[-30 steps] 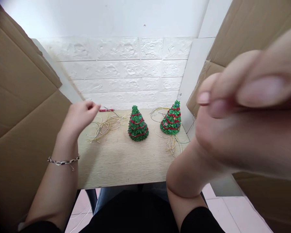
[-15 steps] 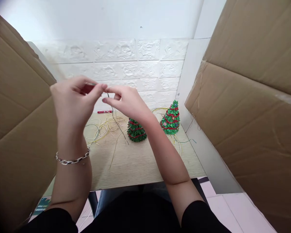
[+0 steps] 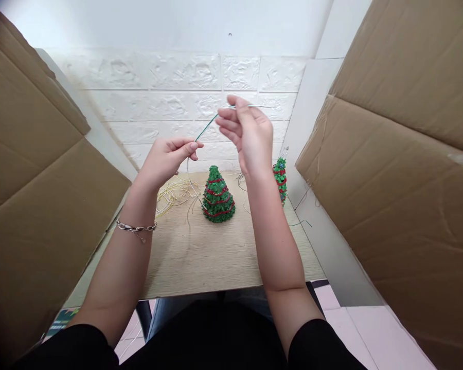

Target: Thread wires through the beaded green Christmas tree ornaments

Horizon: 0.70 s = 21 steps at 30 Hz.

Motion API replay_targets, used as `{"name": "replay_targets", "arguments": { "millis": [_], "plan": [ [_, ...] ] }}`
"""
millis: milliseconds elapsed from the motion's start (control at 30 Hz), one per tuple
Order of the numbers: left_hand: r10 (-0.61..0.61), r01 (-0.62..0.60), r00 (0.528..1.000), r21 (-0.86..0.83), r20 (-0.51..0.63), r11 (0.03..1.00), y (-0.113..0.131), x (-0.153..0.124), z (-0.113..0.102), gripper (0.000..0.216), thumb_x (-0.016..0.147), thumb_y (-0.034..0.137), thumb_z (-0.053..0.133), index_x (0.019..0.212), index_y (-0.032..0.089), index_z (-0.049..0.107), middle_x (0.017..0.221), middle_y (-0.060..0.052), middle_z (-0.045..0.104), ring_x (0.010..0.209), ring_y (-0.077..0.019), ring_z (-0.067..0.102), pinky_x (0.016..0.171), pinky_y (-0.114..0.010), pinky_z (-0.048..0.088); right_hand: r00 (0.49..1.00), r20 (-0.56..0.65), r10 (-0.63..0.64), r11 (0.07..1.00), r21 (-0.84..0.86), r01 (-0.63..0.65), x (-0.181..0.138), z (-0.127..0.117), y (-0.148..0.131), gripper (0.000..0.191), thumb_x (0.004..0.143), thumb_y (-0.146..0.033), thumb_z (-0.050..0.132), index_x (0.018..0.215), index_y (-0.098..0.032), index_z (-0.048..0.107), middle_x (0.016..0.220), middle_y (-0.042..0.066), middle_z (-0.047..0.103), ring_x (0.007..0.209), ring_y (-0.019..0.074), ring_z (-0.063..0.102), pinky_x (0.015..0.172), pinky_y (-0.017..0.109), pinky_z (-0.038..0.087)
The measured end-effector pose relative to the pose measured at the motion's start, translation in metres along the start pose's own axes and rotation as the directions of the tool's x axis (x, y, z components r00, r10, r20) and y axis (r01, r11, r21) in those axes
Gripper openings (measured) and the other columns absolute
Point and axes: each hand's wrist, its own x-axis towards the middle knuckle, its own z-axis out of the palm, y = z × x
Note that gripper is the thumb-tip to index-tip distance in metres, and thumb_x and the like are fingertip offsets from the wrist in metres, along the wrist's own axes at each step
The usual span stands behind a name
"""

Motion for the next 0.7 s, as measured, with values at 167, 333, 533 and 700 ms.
{"name": "replay_targets", "arguments": {
  "millis": [167, 333, 533, 700],
  "plan": [
    [-0.060, 0.060, 0.998, -0.051, 0.017, 0.997, -0.010, 0.002, -0.009, 0.027, 0.078, 0.042, 0.060, 0.078, 0.016, 0.069, 0.077, -0.006, 0.070, 0.077, -0.0144, 0.062, 0.060, -0.022, 0.044, 0.947, -0.299, -0.116, 0.987, 0.076, 0.145, 0.001, -0.019, -0.017, 0.034, 0.092, -0.041, 0.033, 0.109, -0.018, 0.050, 0.091, 0.004, 0.056, 0.086, 0.0113, 0.064, 0.073, 0.024, 0.050],
    [-0.095, 0.102, 0.993, -0.115, 0.066, 0.988, -0.020, 0.005, -0.015, 0.027, 0.077, 0.041, 0.062, 0.081, 0.015, 0.068, 0.077, -0.007, 0.070, 0.079, -0.0150, 0.064, 0.068, -0.024, 0.048, 0.883, -0.436, -0.174, 0.980, 0.015, 0.200, -0.004, -0.037, -0.033, 0.047, 0.094, -0.043, 0.016, 0.115, -0.018, 0.051, 0.100, 0.006, 0.052, 0.092, 0.0124, 0.061, 0.070, 0.025, 0.048],
    [-0.143, 0.161, 0.985, -0.237, 0.093, 0.958, -0.030, 0.009, -0.016, 0.022, 0.076, 0.037, 0.064, 0.077, 0.015, 0.066, 0.068, -0.003, 0.064, 0.064, -0.0102, 0.060, 0.066, -0.023, 0.049, 0.976, -0.003, -0.217, 0.974, -0.070, 0.216, -0.011, -0.051, -0.017, 0.075, 0.083, -0.071, 0.003, 0.117, -0.028, 0.055, 0.077, 0.002, 0.053, 0.064, 0.0140, 0.058, 0.063, 0.032, 0.048],
    [-0.144, 0.183, 0.978, -0.297, 0.148, 0.937, -0.027, 0.007, -0.026, 0.026, 0.074, 0.043, 0.064, 0.077, 0.017, 0.066, 0.060, 0.000, 0.058, 0.054, -0.0081, 0.054, 0.057, -0.021, 0.046, 0.815, 0.566, 0.124, 0.981, 0.052, -0.185, -0.038, -0.054, 0.020, 0.078, 0.071, -0.082, 0.031, 0.121, -0.026, 0.053, 0.063, -0.001, 0.054, 0.055, 0.0160, 0.052, 0.069, 0.036, 0.048]
  ]
}}
